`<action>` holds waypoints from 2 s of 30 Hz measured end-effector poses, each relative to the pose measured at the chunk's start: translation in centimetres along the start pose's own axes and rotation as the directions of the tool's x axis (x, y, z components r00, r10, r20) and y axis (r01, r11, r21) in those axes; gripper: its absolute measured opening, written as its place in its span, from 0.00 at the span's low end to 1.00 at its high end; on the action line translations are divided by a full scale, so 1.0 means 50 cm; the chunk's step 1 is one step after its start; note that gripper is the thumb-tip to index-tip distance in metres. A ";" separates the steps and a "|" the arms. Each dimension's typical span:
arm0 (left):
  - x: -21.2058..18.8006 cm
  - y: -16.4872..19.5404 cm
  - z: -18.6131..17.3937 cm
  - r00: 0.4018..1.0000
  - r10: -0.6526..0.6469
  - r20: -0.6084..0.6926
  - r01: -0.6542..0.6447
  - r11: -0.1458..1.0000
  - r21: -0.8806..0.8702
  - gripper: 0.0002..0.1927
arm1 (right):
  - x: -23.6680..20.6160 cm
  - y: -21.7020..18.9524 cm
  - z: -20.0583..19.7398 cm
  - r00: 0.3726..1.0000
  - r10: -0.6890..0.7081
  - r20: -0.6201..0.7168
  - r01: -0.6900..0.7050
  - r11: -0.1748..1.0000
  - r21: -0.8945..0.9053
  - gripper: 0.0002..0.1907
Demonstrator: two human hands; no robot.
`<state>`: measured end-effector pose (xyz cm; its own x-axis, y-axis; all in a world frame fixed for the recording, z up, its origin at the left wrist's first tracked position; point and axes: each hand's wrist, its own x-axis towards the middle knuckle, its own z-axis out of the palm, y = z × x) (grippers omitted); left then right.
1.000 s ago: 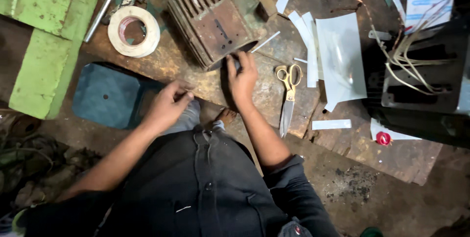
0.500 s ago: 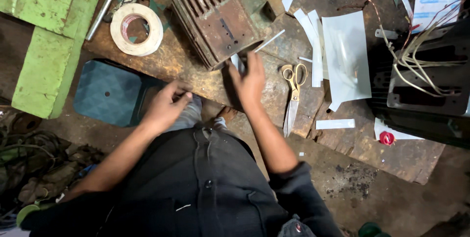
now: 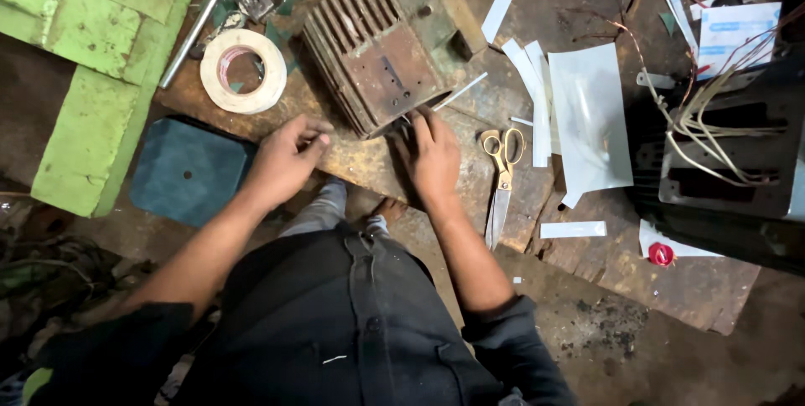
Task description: The person cuts narrow strips from a white sheet with scissors, tears pieces of tape from a roll, and presses the cut strips onto a finned motor housing on the workbench, repositioning the housing between strips.
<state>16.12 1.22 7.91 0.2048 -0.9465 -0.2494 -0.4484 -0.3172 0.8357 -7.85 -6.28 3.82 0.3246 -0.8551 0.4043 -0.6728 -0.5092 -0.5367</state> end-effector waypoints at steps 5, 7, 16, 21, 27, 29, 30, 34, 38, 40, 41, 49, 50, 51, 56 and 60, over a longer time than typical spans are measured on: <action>0.010 -0.006 0.003 0.999 0.046 0.023 -0.046 0.999 -0.016 0.12 | -0.002 0.022 0.016 0.999 -0.007 0.053 0.009 0.999 -0.044 0.21; 0.008 -0.010 0.005 0.999 -0.010 0.035 0.011 1.000 -0.017 0.12 | 0.002 0.031 0.016 0.998 -0.023 0.052 0.027 0.997 -0.074 0.20; -0.018 -0.015 0.019 0.999 -0.031 0.035 0.028 0.995 0.091 0.13 | 0.020 0.018 0.020 0.998 -0.058 0.007 0.058 0.990 -0.127 0.19; -0.024 -0.020 0.015 0.999 -0.010 0.036 0.006 0.995 0.095 0.13 | 0.022 0.006 0.039 0.920 0.392 0.004 -0.386 0.904 0.183 0.16; -0.023 -0.027 0.010 0.997 -0.052 0.048 0.048 0.996 0.080 0.13 | 0.030 0.013 0.043 0.924 0.383 0.010 -0.366 0.872 0.325 0.15; -0.021 -0.028 0.013 0.998 -0.049 0.043 0.047 0.998 0.044 0.13 | 0.033 0.013 0.046 0.910 0.415 0.016 -0.397 0.858 0.326 0.14; -0.020 -0.028 0.016 0.996 -0.073 0.048 0.071 0.996 0.056 0.13 | 0.035 0.012 0.049 0.902 0.431 0.018 -0.412 0.850 0.328 0.14; -0.022 -0.024 0.024 0.995 -0.088 0.055 0.083 0.993 0.083 0.13 | 0.039 0.001 0.059 0.826 0.563 0.041 -0.542 0.770 0.336 0.13; -0.029 -0.022 0.030 0.992 -0.101 0.076 0.091 0.988 0.127 0.13 | 0.032 -0.013 0.052 0.854 0.520 -0.020 -0.473 0.792 0.387 0.13; -0.031 -0.024 0.031 0.993 -0.105 0.060 0.098 0.989 0.111 0.13 | 0.023 -0.020 0.039 0.903 0.424 -0.067 -0.374 0.854 0.361 0.14; -0.031 -0.025 0.030 0.993 -0.105 0.052 0.099 0.989 0.106 0.13 | 0.018 -0.024 0.032 0.940 0.324 -0.111 -0.276 0.909 0.313 0.17; -0.046 -0.043 0.014 0.994 -0.108 0.029 0.105 0.991 0.087 0.13 | 0.017 -0.010 0.029 0.973 0.229 -0.042 -0.221 0.966 0.136 0.10; -0.048 -0.046 0.014 0.993 -0.113 0.033 0.109 0.989 0.105 0.14 | 0.021 -0.003 0.032 0.978 0.195 -0.071 -0.185 0.974 0.128 0.11; -0.050 -0.048 0.015 0.992 -0.124 0.035 0.120 0.988 0.100 0.14 | 0.022 0.004 0.034 0.981 0.165 -0.098 -0.153 0.981 0.117 0.11; -0.045 -0.054 0.027 0.991 -0.119 0.055 0.112 0.986 0.125 0.14 | 0.006 0.017 0.029 0.968 0.250 -0.011 -0.241 0.944 0.223 0.11; -0.037 -0.052 0.030 0.997 -0.060 0.057 0.053 0.993 0.102 0.14 | 0.007 0.002 0.042 0.938 0.345 -0.035 -0.328 0.917 0.228 0.11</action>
<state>15.59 3.71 5.46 0.1814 -0.9278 -0.3261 -0.5235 -0.3718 0.7666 -6.41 -6.82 2.36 0.0490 -0.9742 0.2203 -0.5720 -0.2082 -0.7934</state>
